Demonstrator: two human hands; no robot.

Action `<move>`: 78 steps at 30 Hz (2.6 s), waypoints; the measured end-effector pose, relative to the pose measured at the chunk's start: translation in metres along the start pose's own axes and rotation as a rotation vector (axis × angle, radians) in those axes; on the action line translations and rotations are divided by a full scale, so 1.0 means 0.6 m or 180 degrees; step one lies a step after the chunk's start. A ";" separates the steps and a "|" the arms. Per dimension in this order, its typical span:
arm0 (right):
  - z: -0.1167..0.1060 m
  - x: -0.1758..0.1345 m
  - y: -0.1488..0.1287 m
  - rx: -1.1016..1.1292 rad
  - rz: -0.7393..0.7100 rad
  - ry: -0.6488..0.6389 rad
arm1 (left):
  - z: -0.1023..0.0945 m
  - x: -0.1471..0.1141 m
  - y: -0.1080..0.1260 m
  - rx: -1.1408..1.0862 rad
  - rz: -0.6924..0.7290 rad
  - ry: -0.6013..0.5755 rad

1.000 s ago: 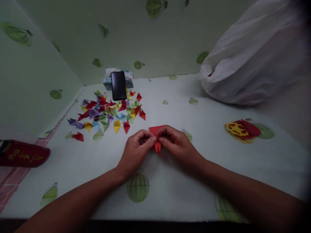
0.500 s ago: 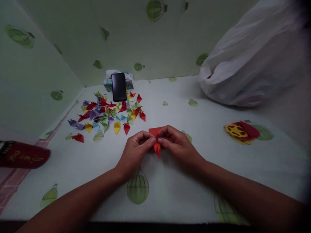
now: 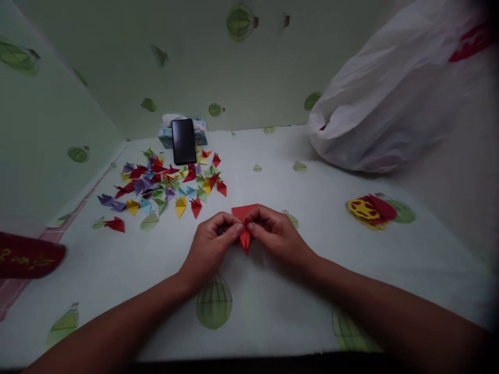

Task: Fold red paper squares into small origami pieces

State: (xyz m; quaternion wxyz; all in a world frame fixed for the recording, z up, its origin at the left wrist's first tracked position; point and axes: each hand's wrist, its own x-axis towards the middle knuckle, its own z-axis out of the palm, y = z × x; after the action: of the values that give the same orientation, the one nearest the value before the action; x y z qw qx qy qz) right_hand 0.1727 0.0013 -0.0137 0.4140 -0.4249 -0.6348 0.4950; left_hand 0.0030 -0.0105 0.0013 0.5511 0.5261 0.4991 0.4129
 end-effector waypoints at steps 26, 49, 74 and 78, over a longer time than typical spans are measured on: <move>-0.007 -0.003 -0.002 -0.0564 -0.0873 -0.0091 | 0.000 0.000 -0.001 -0.0270 -0.0105 -0.0139; -0.025 0.009 0.005 -0.2460 -0.1726 -0.0287 | -0.008 0.006 -0.002 0.0198 0.0002 -0.0180; -0.037 0.020 0.001 -0.1798 -0.1837 -0.0569 | -0.018 0.018 -0.001 0.0075 0.0059 -0.0496; -0.037 0.018 -0.001 -0.1794 -0.1815 -0.0565 | -0.016 0.014 0.002 0.0015 -0.0007 -0.0570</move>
State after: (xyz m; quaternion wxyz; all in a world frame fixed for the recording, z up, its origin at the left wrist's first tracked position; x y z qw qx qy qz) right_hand 0.1906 0.0178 -0.0082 0.3456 -0.2844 -0.8712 0.2019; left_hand -0.0053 -0.0002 0.0018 0.5927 0.5616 0.4494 0.3625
